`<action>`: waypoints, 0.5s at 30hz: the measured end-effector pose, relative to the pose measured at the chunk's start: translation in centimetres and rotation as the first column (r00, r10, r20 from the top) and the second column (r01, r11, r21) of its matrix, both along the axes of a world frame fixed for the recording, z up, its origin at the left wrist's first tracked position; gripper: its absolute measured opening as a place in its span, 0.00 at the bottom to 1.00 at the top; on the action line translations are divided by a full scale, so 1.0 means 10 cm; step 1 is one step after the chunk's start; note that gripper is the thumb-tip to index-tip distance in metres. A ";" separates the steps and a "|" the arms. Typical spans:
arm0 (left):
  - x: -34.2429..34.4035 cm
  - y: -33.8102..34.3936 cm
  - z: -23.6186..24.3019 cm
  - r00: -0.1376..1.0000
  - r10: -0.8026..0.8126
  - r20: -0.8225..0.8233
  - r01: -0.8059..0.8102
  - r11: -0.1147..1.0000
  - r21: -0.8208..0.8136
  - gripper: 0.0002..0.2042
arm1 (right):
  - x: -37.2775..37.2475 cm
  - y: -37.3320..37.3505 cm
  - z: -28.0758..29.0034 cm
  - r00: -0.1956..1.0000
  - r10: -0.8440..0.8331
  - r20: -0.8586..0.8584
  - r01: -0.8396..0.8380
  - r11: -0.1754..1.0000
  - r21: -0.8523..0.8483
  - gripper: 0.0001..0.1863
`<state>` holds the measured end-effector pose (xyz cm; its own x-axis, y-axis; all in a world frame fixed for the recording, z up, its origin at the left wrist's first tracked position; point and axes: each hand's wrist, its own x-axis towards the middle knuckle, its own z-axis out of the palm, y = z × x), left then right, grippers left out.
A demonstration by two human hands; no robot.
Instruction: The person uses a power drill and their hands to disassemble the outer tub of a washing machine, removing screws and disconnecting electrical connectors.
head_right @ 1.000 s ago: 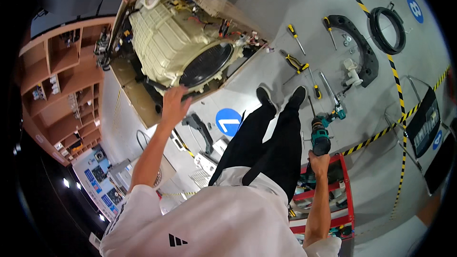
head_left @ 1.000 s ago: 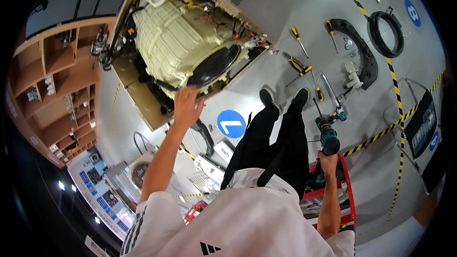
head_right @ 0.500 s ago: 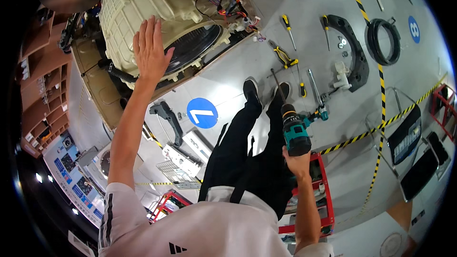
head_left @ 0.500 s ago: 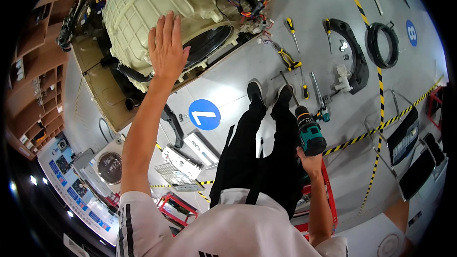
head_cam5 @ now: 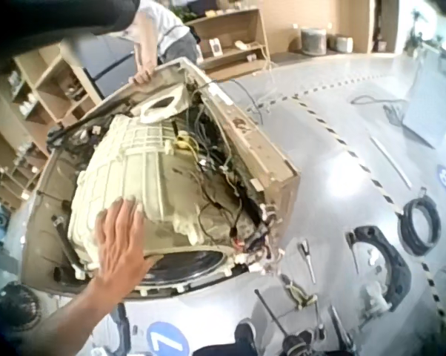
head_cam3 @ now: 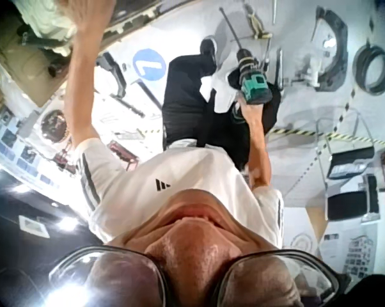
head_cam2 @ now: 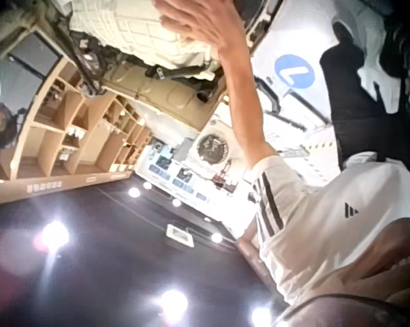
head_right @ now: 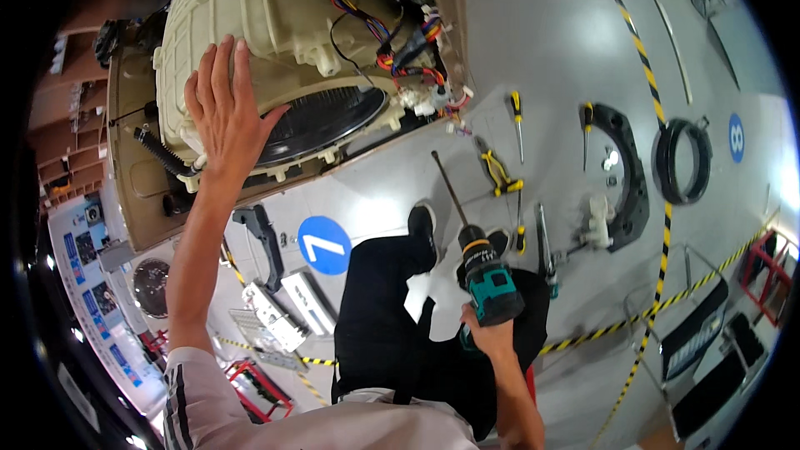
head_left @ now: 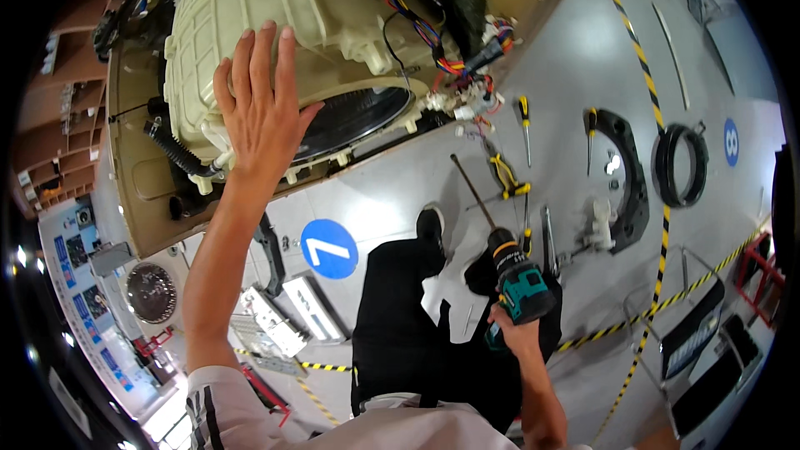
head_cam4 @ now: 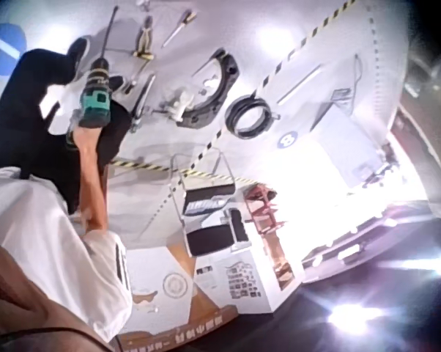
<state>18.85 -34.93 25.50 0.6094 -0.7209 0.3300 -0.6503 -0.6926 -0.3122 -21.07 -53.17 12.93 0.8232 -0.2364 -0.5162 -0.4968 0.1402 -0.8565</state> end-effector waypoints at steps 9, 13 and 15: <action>0.02 -0.04 -0.25 0.946 0.013 0.325 -0.037 0.997 0.066 0.45 | 0.33 -0.22 -0.87 0.992 -0.074 -0.100 0.094 0.972 0.217 0.23; -0.08 -0.09 -0.26 0.952 -0.002 0.305 0.000 1.000 0.005 0.47 | 0.37 -0.30 -1.22 0.988 -0.152 -0.016 0.152 0.962 0.229 0.17; -0.11 -0.07 -0.25 0.941 -0.019 0.339 0.012 1.000 0.023 0.48 | 0.36 -0.31 -1.41 0.991 -0.129 0.029 0.121 0.970 0.211 0.18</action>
